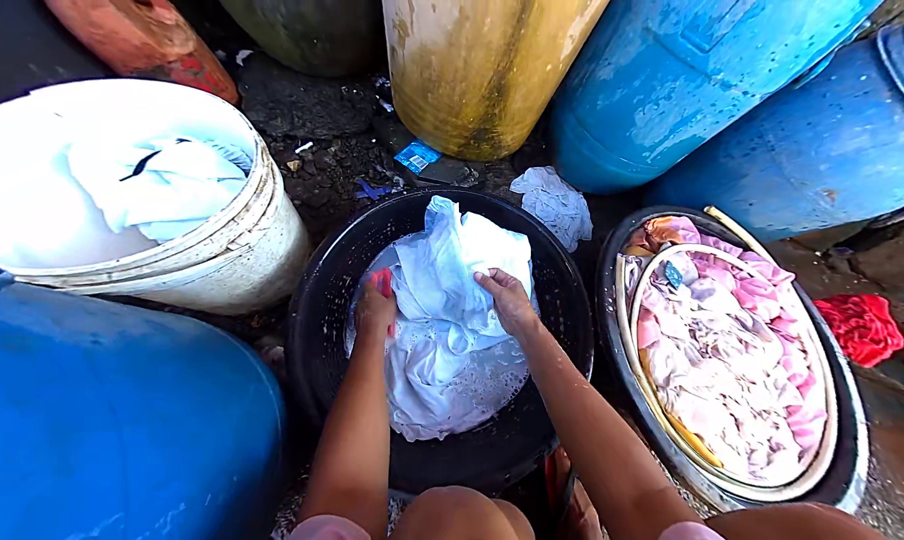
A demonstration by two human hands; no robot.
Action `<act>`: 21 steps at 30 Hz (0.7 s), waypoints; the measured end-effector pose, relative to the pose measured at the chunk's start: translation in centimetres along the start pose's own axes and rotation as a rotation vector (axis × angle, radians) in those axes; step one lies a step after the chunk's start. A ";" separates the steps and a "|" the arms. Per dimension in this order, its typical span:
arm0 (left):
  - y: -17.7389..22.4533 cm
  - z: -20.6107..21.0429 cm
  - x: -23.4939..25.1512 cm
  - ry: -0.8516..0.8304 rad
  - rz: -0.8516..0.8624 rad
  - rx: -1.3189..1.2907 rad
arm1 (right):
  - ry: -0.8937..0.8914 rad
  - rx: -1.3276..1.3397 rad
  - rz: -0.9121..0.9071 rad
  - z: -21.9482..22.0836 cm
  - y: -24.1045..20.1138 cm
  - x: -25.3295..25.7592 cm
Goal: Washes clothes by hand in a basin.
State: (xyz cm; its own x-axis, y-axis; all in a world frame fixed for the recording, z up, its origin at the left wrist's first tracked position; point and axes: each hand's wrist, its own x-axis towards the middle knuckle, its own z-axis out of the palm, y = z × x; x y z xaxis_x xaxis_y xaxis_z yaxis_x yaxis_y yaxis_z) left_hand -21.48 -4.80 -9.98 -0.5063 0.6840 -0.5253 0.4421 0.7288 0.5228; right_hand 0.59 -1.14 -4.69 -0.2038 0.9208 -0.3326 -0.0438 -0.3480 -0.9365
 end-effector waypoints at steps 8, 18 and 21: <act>2.2 -1.7 -2.0 0.313 -0.068 -0.183 | -0.110 0.243 -0.022 0.4 1.0 0.6; 8.4 4.5 -7.4 0.470 1.030 -0.121 | -0.131 0.542 -0.008 0.6 0.9 0.5; 7.9 3.8 -4.7 0.476 0.858 -0.109 | -0.267 0.535 -0.020 0.1 1.1 1.1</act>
State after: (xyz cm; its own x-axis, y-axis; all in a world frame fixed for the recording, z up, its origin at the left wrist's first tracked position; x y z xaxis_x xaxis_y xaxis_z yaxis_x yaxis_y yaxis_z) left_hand -12.82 -2.13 -5.98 -0.3020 0.8771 0.3736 0.7401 -0.0313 0.6718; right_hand 0.22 -0.53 -6.12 -0.4330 0.8763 -0.2109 -0.5230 -0.4349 -0.7330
